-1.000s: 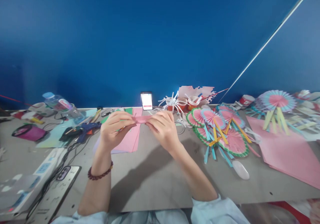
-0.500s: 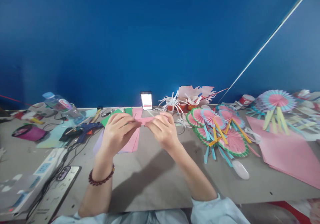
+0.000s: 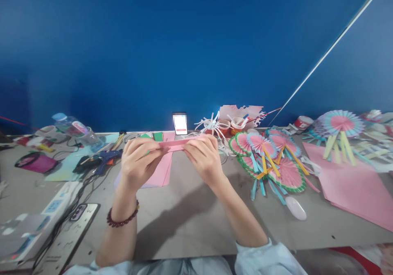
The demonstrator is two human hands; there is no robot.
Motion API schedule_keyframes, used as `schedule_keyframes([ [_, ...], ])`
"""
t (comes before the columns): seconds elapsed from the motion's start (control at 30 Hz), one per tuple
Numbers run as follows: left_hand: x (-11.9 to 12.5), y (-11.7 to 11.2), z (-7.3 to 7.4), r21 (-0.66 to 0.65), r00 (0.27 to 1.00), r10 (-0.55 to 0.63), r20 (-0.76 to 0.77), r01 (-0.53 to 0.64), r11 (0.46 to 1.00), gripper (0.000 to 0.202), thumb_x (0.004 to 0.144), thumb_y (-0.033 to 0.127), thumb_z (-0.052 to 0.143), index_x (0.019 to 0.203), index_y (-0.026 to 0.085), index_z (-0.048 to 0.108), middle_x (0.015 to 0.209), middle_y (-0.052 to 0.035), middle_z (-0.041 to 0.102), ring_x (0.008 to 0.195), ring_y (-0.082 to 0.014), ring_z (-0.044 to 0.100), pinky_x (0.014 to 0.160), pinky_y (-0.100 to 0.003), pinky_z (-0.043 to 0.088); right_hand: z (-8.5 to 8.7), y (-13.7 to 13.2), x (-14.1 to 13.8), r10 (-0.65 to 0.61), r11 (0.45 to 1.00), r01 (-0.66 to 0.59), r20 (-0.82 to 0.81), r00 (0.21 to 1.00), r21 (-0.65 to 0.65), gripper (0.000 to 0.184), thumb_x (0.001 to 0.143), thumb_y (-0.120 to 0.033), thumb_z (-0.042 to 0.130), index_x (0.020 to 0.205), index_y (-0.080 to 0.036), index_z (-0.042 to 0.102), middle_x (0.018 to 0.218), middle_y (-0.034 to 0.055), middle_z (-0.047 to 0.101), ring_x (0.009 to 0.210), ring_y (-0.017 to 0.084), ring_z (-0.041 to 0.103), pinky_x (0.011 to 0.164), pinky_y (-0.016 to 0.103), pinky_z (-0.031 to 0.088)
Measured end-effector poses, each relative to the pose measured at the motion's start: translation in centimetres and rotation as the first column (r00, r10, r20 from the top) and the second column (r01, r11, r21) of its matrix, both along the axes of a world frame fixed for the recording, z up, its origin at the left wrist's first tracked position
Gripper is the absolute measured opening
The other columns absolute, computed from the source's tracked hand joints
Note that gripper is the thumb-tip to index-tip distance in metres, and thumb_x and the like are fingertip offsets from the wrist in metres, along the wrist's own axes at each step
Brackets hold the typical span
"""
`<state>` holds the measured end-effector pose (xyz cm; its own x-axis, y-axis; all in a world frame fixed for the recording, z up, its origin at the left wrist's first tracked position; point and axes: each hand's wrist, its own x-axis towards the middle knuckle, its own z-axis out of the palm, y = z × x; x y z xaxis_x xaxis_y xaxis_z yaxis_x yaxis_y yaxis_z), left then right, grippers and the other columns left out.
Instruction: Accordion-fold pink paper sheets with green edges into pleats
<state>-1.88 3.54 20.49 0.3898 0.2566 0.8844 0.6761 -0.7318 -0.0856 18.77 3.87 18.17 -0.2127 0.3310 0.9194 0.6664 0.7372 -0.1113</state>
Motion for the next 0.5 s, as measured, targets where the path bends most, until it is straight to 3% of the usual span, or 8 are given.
schedule_keyframes([
  [0.2, -0.15, 0.23, -0.03, -0.006, 1.000, -0.001, -0.002, 0.001, 1.000, 0.011, 0.081, 0.015, 0.069, 0.074, 0.021, 0.062, 0.075, -0.0007, 0.068, 0.077, -0.0176, 0.061, 0.072, -0.033, 0.042, -0.21, 0.19, 0.01, -0.045, 0.998, 0.043, 0.037, 0.998, 0.044, 0.021, 0.085, -0.010, 0.062, 0.101, -0.025, 0.065, 0.086, -0.0008, 0.071, 0.079, 0.016, 0.063, 0.088, 0.038, 0.043],
  [0.5, -0.79, 0.53, -0.39, -0.006, 1.000, -0.013, 0.019, 0.013, 1.000, 0.010, 0.079, 0.014, 0.070, 0.083, 0.022, 0.065, 0.076, -0.0014, 0.069, 0.077, -0.0182, 0.061, 0.074, -0.034, 0.043, -0.81, 0.34, -0.02, 0.000, 1.000, 0.000, 0.027, 1.000, 0.004, 0.031, 0.086, -0.008, 0.059, 0.110, -0.027, 0.065, 0.092, -0.0001, 0.071, 0.087, 0.017, 0.063, 0.090, 0.037, 0.044],
])
